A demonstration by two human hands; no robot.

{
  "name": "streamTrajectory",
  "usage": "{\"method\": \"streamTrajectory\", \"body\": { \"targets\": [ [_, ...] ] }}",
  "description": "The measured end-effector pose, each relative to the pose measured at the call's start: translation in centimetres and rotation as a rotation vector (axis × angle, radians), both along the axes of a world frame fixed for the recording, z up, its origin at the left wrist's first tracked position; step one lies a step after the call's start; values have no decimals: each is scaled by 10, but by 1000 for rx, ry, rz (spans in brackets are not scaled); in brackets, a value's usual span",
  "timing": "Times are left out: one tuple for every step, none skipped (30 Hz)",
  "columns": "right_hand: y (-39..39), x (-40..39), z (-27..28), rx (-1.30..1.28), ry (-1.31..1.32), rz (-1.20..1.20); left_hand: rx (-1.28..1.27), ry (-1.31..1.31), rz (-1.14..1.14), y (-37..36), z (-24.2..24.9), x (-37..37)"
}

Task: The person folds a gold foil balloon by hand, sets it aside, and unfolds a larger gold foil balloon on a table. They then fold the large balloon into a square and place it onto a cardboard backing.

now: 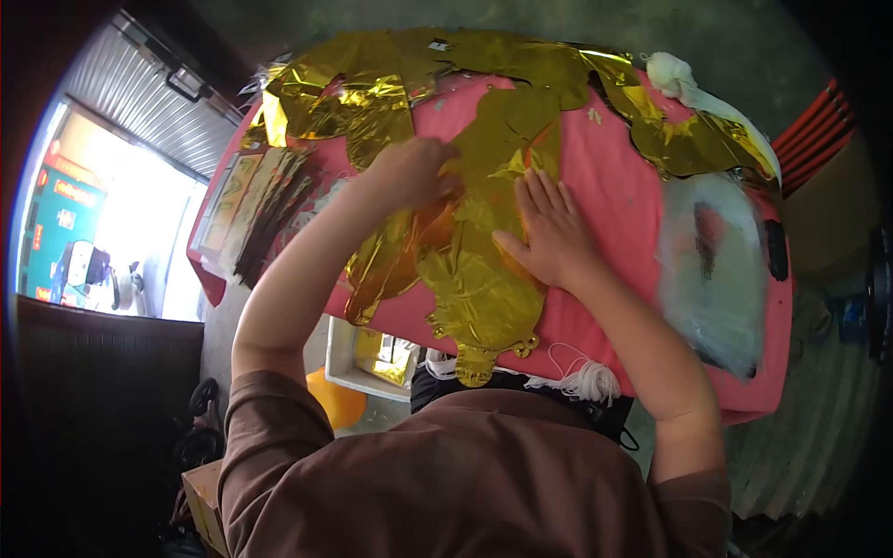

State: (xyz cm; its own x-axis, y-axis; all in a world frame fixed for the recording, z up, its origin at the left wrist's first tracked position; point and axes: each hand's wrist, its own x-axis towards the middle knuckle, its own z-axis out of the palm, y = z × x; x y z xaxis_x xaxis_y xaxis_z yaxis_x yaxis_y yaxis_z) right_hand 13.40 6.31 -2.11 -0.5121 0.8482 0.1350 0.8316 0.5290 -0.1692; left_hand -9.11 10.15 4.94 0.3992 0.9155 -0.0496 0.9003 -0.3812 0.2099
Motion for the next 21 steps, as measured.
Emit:
{"method": "streamTrajectory", "body": {
  "targets": [
    [1,0,0,3,9,8,-7,36,59,-23,7,-8],
    [1,0,-2,-5,8,-2,-16,69,119,-43,10,-16],
    [1,-1,-3,-13,5,-11,33,48,151,-61,2,-30],
    [0,-1,-3,-15,10,-1,81,27,183,-76,-8,-45],
    [1,-1,-2,-13,-5,-5,83,30,191,-91,-11,-53],
    [1,0,-2,-12,-21,-11,122,20,286,-105,-13,-60],
    [1,0,-2,-11,-21,-4,162,11,380,-113,-13,-63],
    [0,0,-2,-13,-23,-9,165,11,387,-115,-11,-64],
    [0,0,-2,-14,-27,-15,7,-86,483,-116,-8,-62],
    [0,-1,0,-14,-29,-8,-153,-185,575,-118,-7,-62],
    [-1,-1,2,-33,-36,-15,-153,-189,581,-118,-10,-62],
    [-1,-1,4,-52,-43,-23,-95,-180,501,-116,-15,-63],
    [-1,-2,4,-52,-45,-23,-37,-170,418,-115,-18,-63],
    [-1,-2,2,-48,-38,-23,-38,-171,416,-116,-18,-61],
    [-1,-2,2,-44,-30,-26,-12,-261,443,-115,-17,-58],
    [0,-1,2,-45,-29,-34,13,-349,467,-114,-15,-54],
    [0,-1,3,-51,-33,-34,9,-348,462,-117,-4,-45],
    [-1,-1,3,-55,-37,-32,-39,-453,484,-121,10,-33],
    [-1,-1,2,-56,-39,-34,-87,-559,506,-125,21,-21],
    [-1,-1,1,-50,-24,-33,-87,-561,506,-128,27,-13],
    [-1,-1,1,-44,-11,-32,-57,-596,411,-131,31,-5]
  ]
}}
